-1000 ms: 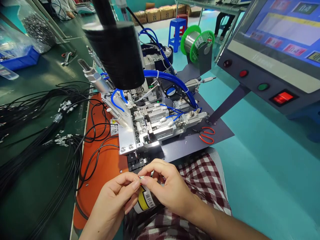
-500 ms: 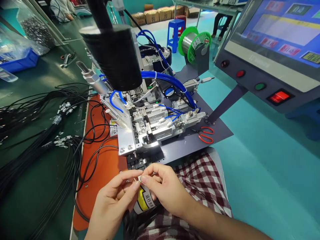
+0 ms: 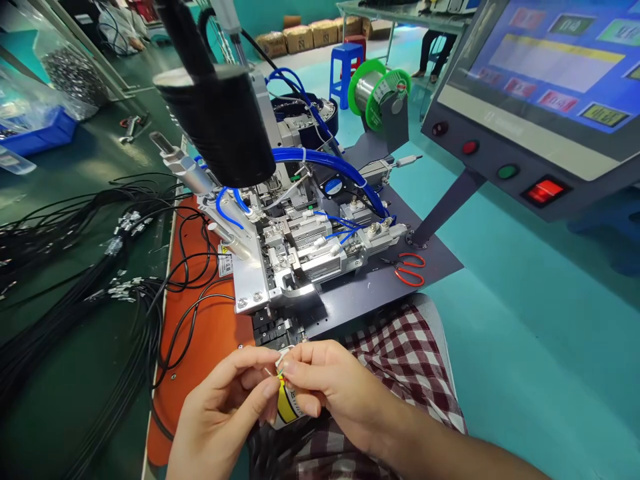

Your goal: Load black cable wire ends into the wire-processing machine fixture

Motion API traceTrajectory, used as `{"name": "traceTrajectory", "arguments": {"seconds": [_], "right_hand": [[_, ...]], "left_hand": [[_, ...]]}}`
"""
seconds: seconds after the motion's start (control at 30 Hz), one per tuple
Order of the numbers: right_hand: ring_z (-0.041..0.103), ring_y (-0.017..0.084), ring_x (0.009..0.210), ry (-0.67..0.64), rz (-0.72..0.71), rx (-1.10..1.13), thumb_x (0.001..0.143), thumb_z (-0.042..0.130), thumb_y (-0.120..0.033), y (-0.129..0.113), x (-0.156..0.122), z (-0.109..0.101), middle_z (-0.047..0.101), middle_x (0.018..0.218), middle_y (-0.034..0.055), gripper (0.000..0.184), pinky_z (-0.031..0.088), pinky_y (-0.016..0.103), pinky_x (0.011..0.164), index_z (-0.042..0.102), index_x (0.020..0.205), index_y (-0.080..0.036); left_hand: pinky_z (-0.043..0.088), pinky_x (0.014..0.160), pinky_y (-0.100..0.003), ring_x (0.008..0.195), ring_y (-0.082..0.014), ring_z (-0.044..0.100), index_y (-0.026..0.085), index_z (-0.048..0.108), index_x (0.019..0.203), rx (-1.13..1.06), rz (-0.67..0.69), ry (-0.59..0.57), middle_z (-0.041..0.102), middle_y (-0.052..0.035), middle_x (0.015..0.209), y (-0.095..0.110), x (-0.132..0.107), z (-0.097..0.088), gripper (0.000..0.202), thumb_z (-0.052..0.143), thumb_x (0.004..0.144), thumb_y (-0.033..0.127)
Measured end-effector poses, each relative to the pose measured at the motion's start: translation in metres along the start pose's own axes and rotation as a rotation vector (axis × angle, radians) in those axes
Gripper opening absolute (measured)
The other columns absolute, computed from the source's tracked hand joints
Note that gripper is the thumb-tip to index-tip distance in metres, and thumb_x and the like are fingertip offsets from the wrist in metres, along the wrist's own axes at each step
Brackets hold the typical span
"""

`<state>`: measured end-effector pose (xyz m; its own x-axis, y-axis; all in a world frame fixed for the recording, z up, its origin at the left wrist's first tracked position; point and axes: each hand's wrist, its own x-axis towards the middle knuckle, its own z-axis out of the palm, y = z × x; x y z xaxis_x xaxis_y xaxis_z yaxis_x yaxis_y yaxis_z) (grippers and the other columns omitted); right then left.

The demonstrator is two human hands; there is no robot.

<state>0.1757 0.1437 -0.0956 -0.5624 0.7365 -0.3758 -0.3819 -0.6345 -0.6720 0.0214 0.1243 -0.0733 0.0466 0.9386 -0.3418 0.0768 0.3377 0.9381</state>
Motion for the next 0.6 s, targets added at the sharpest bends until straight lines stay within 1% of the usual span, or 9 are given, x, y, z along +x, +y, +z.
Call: {"name": "traceTrajectory", "arguments": {"seconds": [0.07, 0.13, 0.23, 0.33, 0.4, 0.47, 0.53, 0.6], "right_hand": [[0.026, 0.005, 0.046, -0.079, 0.038, 0.078, 0.087, 0.061, -0.032, -0.004, -0.003, 0.002, 0.041, 0.054, -0.0060, 0.025, 0.020, 0.020, 0.046, 0.059, 0.071, -0.013], [0.023, 0.004, 0.046, -0.137, 0.091, 0.145, 0.085, 0.061, -0.027, -0.008, -0.005, 0.004, 0.040, 0.058, -0.0050, 0.021, 0.018, 0.019, 0.046, 0.059, 0.071, -0.011], [0.023, 0.003, 0.046, -0.146, 0.166, 0.208, 0.075, 0.061, -0.018, -0.011, -0.007, 0.004, 0.042, 0.064, -0.0026, 0.011, 0.015, 0.018, 0.045, 0.058, 0.069, -0.009], [0.025, 0.002, 0.046, -0.129, 0.199, 0.213, 0.071, 0.061, -0.017, -0.008, -0.007, 0.003, 0.045, 0.065, -0.0013, 0.009, 0.016, 0.018, 0.044, 0.058, 0.070, -0.009], [0.028, 0.004, 0.046, -0.084, 0.158, 0.138, 0.073, 0.063, -0.020, -0.004, -0.007, 0.001, 0.045, 0.061, -0.0020, 0.012, 0.017, 0.018, 0.044, 0.057, 0.070, -0.010], [0.031, 0.005, 0.046, 0.003, 0.058, -0.012, 0.078, 0.063, -0.027, -0.001, -0.009, 0.001, 0.045, 0.055, -0.0036, 0.018, 0.020, 0.019, 0.045, 0.055, 0.070, -0.013], [0.033, 0.007, 0.046, 0.105, -0.070, -0.195, 0.084, 0.059, -0.034, 0.002, -0.012, 0.003, 0.044, 0.052, -0.0049, 0.023, 0.024, 0.020, 0.046, 0.053, 0.072, -0.016], [0.037, 0.009, 0.049, 0.194, -0.190, -0.377, 0.089, 0.055, -0.035, 0.002, -0.016, 0.006, 0.044, 0.056, -0.0052, 0.022, 0.027, 0.021, 0.047, 0.052, 0.075, -0.017]], "left_hand": [[0.048, 0.050, -0.022, 0.053, -0.0137, 0.057, 0.025, 0.072, 0.094, -0.009, 0.034, -0.038, 0.061, -0.0006, 0.069, 0.004, -0.001, -0.001, 0.018, 0.070, 0.076, 0.022], [0.049, 0.052, -0.023, 0.055, -0.0138, 0.058, 0.026, 0.074, 0.093, 0.023, 0.111, -0.088, 0.061, -0.0015, 0.074, 0.009, -0.001, -0.002, 0.018, 0.069, 0.077, 0.019], [0.049, 0.053, -0.024, 0.058, -0.0152, 0.058, 0.026, 0.075, 0.092, 0.095, 0.214, -0.164, 0.060, -0.0035, 0.077, 0.013, -0.002, -0.004, 0.018, 0.065, 0.080, 0.017], [0.047, 0.053, -0.024, 0.058, -0.0143, 0.057, 0.026, 0.074, 0.089, 0.126, 0.273, -0.222, 0.058, -0.0035, 0.077, 0.011, -0.001, -0.007, 0.018, 0.061, 0.083, 0.016], [0.046, 0.051, -0.023, 0.056, -0.0120, 0.056, 0.026, 0.073, 0.088, 0.077, 0.274, -0.270, 0.056, -0.0020, 0.079, 0.006, 0.001, -0.008, 0.016, 0.060, 0.085, 0.017], [0.046, 0.051, -0.022, 0.055, -0.0102, 0.056, 0.025, 0.071, 0.085, -0.020, 0.206, -0.282, 0.054, -0.0005, 0.080, 0.001, 0.003, -0.007, 0.011, 0.061, 0.085, 0.020], [0.046, 0.050, -0.021, 0.054, -0.0086, 0.056, 0.022, 0.069, 0.081, -0.117, 0.098, -0.223, 0.054, 0.0007, 0.082, -0.003, 0.003, -0.004, 0.006, 0.063, 0.084, 0.023], [0.043, 0.046, -0.018, 0.049, -0.0062, 0.054, 0.021, 0.066, 0.078, -0.158, 0.028, -0.140, 0.055, 0.0022, 0.080, -0.004, 0.002, 0.000, 0.007, 0.064, 0.083, 0.025]]}}
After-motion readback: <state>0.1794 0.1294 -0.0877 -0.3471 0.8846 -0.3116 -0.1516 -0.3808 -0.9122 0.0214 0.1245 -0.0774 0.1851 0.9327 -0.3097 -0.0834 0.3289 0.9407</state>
